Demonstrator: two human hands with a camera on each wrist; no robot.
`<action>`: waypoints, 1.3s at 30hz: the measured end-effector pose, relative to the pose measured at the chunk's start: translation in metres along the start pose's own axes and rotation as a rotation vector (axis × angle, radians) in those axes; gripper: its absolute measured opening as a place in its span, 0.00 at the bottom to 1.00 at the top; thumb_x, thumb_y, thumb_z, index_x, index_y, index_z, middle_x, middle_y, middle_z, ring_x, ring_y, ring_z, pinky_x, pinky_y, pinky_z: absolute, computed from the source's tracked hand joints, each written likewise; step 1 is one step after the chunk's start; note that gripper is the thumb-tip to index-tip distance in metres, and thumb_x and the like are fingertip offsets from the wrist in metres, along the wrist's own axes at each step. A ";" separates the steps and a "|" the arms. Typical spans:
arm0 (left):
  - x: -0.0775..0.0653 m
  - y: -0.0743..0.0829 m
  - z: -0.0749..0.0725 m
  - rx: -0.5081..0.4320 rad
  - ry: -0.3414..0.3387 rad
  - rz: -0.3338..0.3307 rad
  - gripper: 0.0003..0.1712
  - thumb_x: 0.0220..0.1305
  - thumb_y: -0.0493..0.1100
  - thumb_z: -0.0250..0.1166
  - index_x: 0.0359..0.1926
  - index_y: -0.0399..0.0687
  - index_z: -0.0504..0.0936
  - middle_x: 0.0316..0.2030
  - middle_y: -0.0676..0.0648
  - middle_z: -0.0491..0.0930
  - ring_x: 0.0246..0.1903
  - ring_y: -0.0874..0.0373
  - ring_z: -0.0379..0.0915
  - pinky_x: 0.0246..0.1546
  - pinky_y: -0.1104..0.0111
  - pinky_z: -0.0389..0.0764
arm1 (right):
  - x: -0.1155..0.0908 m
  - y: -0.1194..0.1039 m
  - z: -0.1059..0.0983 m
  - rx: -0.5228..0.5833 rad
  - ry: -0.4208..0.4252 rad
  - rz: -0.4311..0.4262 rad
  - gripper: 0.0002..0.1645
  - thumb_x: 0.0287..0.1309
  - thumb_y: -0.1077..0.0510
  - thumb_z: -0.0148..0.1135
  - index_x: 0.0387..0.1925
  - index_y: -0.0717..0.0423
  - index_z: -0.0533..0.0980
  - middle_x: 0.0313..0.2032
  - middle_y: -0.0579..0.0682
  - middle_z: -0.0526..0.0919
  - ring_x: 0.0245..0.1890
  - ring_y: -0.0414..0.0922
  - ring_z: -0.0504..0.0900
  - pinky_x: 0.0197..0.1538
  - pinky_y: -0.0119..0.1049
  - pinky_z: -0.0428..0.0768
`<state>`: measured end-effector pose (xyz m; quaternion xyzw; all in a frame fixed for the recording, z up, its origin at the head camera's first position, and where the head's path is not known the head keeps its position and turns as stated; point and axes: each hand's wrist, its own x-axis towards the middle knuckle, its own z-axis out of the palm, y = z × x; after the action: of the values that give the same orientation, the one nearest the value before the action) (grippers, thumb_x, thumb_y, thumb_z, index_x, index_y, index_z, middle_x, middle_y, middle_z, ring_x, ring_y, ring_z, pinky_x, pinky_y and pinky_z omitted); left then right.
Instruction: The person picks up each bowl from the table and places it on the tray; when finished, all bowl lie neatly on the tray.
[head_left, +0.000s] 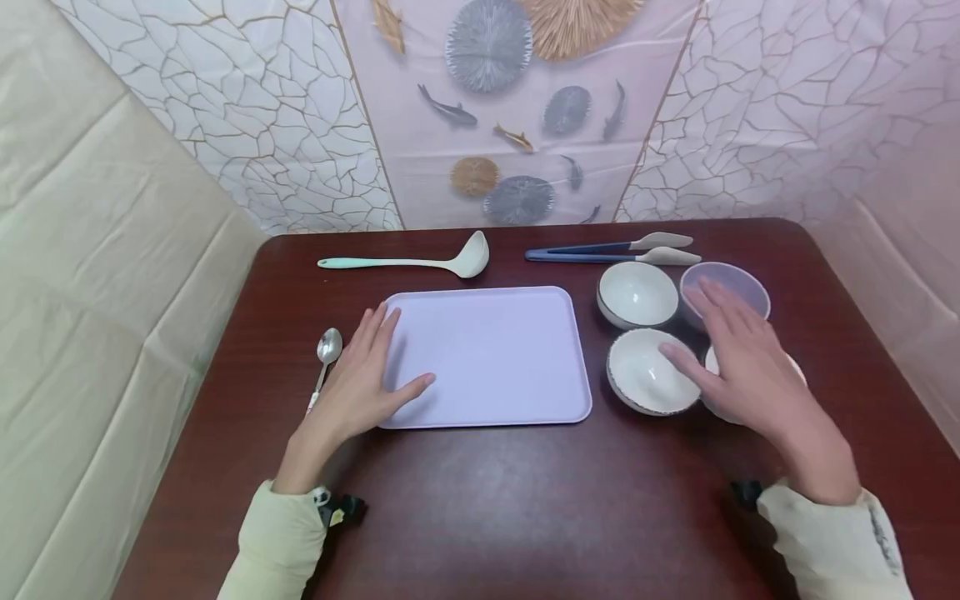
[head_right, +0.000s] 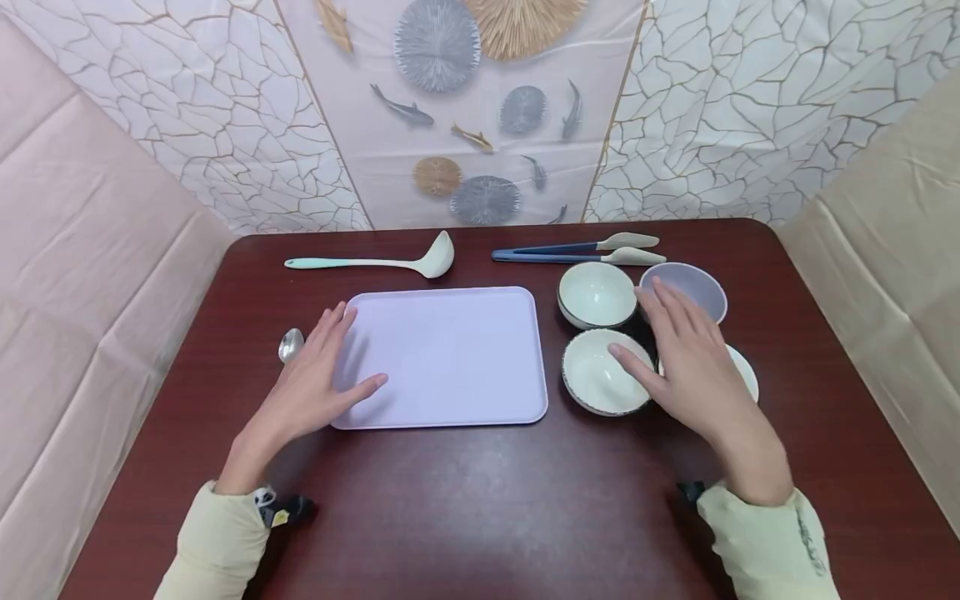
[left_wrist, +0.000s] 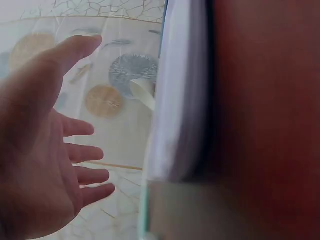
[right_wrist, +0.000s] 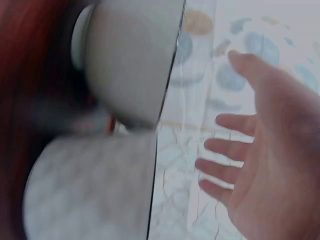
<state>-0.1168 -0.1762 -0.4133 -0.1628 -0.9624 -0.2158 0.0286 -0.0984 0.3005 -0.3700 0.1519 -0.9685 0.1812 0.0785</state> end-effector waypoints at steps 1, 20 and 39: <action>-0.005 -0.003 0.002 -0.047 -0.005 -0.017 0.60 0.56 0.74 0.61 0.77 0.47 0.48 0.76 0.43 0.43 0.75 0.48 0.34 0.67 0.44 0.53 | -0.006 0.004 -0.002 0.042 0.011 0.008 0.50 0.62 0.41 0.63 0.77 0.51 0.50 0.74 0.59 0.53 0.73 0.60 0.49 0.70 0.59 0.43; -0.040 -0.035 0.023 -0.235 -0.114 -0.133 0.72 0.46 0.75 0.69 0.78 0.49 0.40 0.76 0.42 0.40 0.75 0.48 0.34 0.64 0.41 0.56 | -0.072 0.069 0.004 0.256 0.062 0.184 0.76 0.29 0.56 0.86 0.76 0.60 0.47 0.66 0.72 0.57 0.62 0.69 0.56 0.68 0.54 0.50; -0.040 -0.043 0.031 -0.232 -0.087 -0.061 0.76 0.37 0.74 0.75 0.78 0.47 0.43 0.76 0.44 0.44 0.75 0.48 0.35 0.65 0.43 0.55 | -0.078 0.085 0.017 0.393 0.035 0.295 0.77 0.34 0.57 0.85 0.78 0.49 0.43 0.67 0.66 0.55 0.57 0.59 0.60 0.47 0.15 0.55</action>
<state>-0.0924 -0.2115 -0.4635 -0.1450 -0.9358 -0.3190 -0.0389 -0.0542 0.3906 -0.4299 0.0182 -0.9249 0.3780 0.0369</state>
